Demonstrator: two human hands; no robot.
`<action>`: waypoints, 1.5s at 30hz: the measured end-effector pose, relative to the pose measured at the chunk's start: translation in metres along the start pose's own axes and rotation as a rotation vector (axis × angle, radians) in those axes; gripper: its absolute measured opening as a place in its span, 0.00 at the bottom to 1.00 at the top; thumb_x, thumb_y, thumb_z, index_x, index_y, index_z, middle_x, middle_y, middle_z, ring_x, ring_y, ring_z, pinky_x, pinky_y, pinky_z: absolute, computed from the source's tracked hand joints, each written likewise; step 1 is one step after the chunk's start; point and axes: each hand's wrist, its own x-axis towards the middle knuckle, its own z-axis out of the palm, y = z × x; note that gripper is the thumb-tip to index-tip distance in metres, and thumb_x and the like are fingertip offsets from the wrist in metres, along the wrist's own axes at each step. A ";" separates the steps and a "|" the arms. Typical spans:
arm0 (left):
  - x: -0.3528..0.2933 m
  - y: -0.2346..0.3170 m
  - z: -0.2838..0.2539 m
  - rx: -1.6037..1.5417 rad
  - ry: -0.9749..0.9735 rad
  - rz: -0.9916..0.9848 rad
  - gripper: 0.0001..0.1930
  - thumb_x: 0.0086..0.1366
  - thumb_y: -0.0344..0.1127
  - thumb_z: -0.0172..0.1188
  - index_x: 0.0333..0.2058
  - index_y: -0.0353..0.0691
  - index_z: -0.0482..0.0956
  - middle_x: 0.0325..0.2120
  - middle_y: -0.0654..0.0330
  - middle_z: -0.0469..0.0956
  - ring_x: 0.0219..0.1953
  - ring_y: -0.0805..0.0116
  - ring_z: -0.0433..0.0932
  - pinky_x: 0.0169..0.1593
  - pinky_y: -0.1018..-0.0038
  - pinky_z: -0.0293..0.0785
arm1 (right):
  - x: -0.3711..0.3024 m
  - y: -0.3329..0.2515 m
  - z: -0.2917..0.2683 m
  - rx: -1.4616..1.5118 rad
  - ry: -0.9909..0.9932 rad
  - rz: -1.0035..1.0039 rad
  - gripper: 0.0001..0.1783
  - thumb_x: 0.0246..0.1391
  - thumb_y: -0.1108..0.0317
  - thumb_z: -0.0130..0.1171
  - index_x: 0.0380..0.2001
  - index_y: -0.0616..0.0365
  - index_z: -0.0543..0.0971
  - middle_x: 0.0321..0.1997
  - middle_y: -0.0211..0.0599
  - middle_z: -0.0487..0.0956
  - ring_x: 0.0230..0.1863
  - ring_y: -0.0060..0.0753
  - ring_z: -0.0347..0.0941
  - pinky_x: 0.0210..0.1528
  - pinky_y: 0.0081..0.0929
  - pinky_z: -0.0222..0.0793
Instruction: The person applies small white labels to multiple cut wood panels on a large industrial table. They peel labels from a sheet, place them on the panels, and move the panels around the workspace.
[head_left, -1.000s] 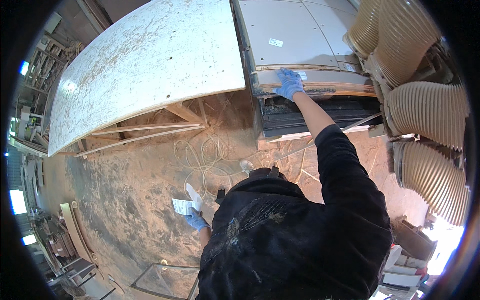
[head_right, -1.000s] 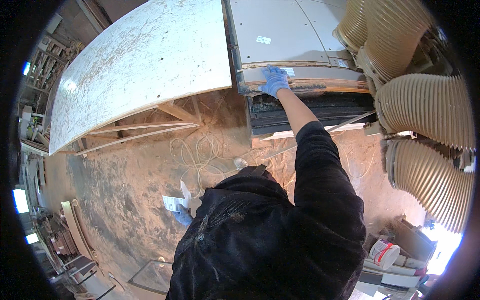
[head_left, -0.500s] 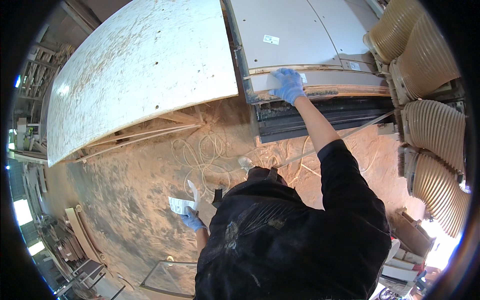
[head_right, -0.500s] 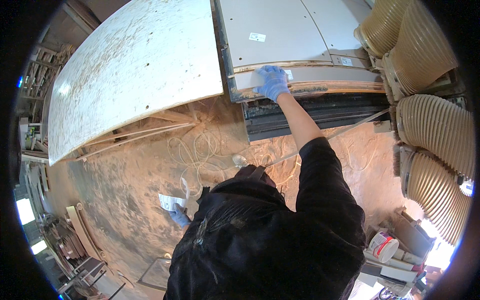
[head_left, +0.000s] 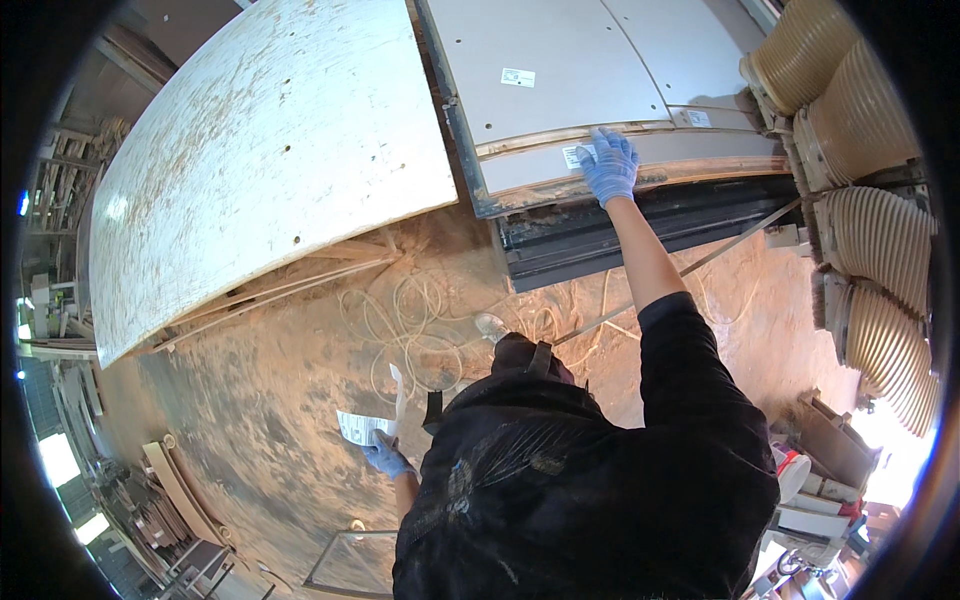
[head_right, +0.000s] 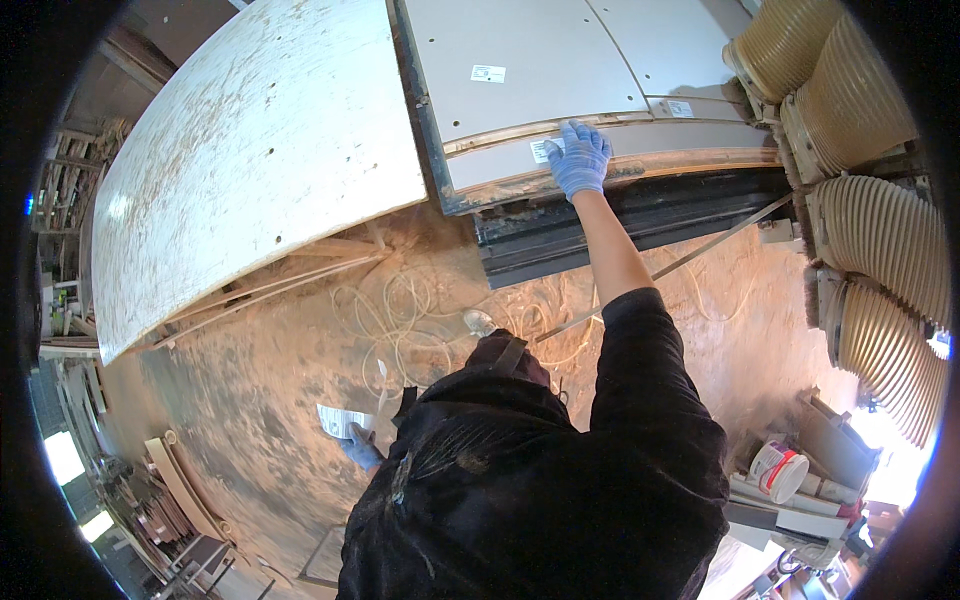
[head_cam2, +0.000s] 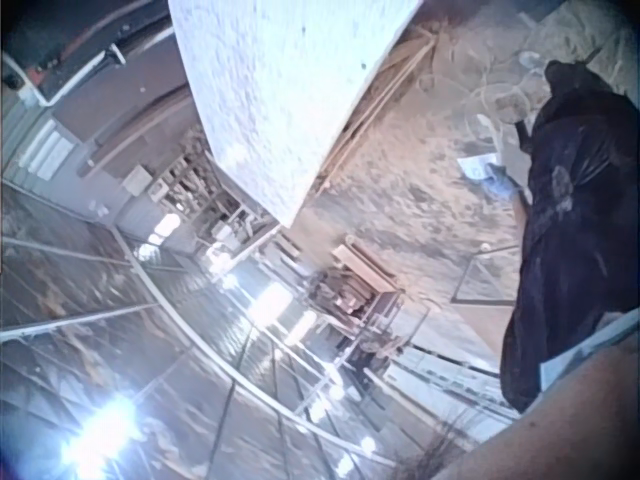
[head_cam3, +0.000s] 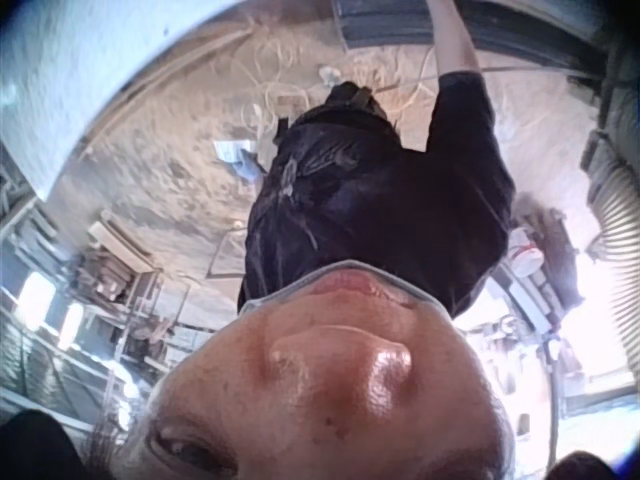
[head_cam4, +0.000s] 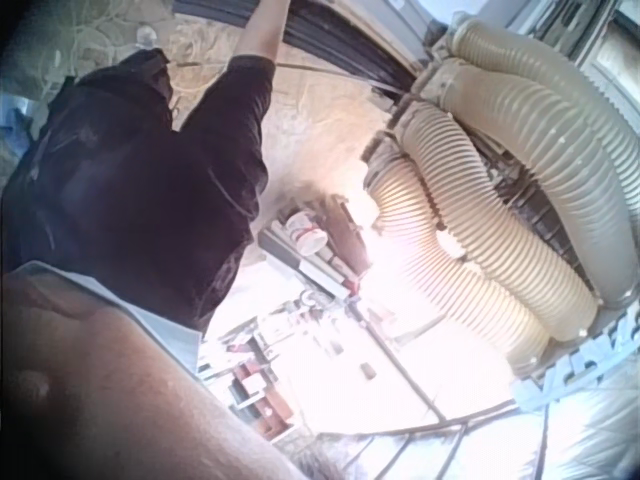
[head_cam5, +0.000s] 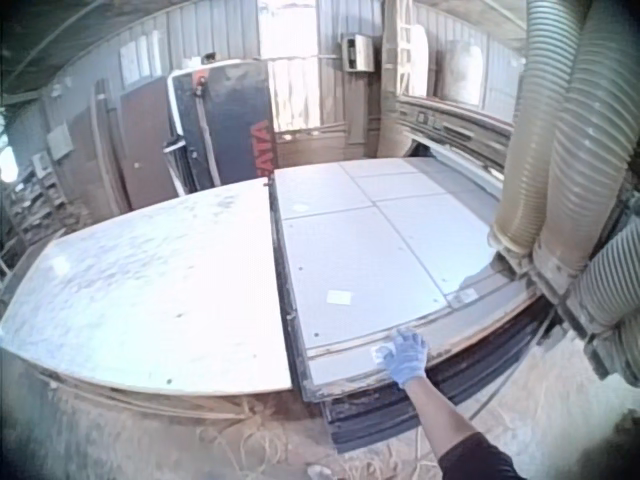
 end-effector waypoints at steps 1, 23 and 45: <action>-0.001 0.001 0.000 0.013 -0.013 0.004 0.22 0.59 0.39 0.56 0.50 0.39 0.63 0.44 0.57 0.70 0.38 0.64 0.71 0.31 0.69 0.72 | -0.001 0.004 0.003 0.018 0.044 0.007 0.28 0.47 0.50 0.53 0.52 0.49 0.68 0.57 0.38 0.64 0.59 0.41 0.56 0.60 0.40 0.48; -0.003 -0.002 0.002 0.075 -0.069 -0.016 0.23 0.59 0.40 0.56 0.52 0.41 0.63 0.46 0.60 0.69 0.40 0.67 0.69 0.33 0.68 0.70 | 0.038 0.093 -0.020 -0.028 -0.044 0.316 0.21 0.42 0.50 0.54 0.40 0.45 0.76 0.48 0.35 0.72 0.55 0.37 0.62 0.58 0.38 0.51; -0.013 -0.006 0.015 0.003 -0.060 0.037 0.17 0.59 0.38 0.56 0.44 0.39 0.67 0.37 0.61 0.72 0.33 0.69 0.71 0.27 0.72 0.71 | -0.018 -0.158 0.000 0.147 -0.112 -0.148 0.13 0.43 0.55 0.52 0.30 0.46 0.79 0.38 0.37 0.74 0.46 0.42 0.64 0.53 0.44 0.52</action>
